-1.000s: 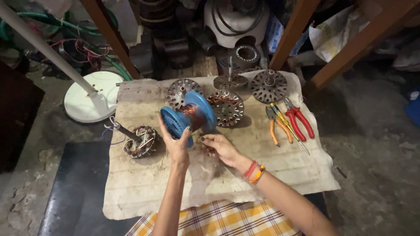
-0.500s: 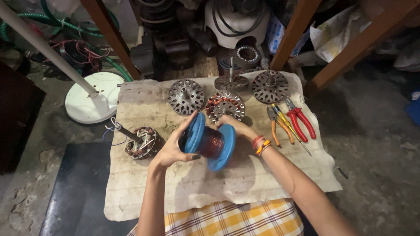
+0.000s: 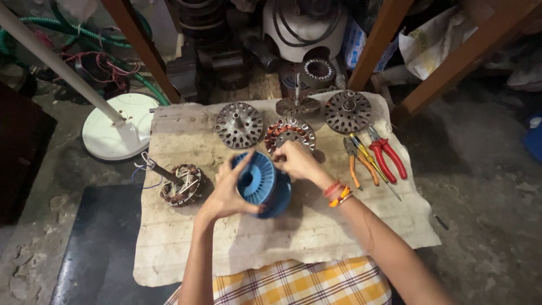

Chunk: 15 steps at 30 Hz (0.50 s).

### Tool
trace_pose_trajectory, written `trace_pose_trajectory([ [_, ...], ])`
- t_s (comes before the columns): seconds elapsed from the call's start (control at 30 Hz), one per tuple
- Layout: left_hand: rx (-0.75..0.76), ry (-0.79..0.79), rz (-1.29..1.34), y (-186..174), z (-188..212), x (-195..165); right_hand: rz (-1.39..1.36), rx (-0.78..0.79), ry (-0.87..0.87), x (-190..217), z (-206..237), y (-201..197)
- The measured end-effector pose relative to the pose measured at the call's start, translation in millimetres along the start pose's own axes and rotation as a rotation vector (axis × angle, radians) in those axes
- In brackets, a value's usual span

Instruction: The person winds copper wire from a blue spool around the slots of a motor stator core, guiding the wire by hand and pressing each turn into place. They rotate the stator as they work and occasionally reposition the spool and other stator parts on the cloth-covered workbench.

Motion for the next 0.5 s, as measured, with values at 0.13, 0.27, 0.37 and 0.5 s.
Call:
trace_pose_trajectory([
  [0.13,-0.267,-0.015,0.035,1.2,1.2,13.8,-0.136,-0.085,0.095,15.4,17.8,-1.7],
  [0.27,-0.623,0.073,0.166,2.5,3.9,19.2,-0.362,-0.187,0.024,29.3,35.8,7.4],
  [0.37,-0.873,-0.044,0.206,6.9,9.0,24.0,-0.617,-0.12,0.058,32.9,51.5,27.8],
  [0.5,-1.04,0.091,0.387,11.4,12.5,19.8,-0.894,0.08,0.155,26.3,61.1,59.9],
])
Point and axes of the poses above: each hand's wrist, its own z-axis away from the middle knuckle, its own y-axis out of the palm, x = y × z, the point moved 4 cm from there along -z, towards the middle knuckle, and after that the axes turned 10 degrees about z, right-handed, at the moved point
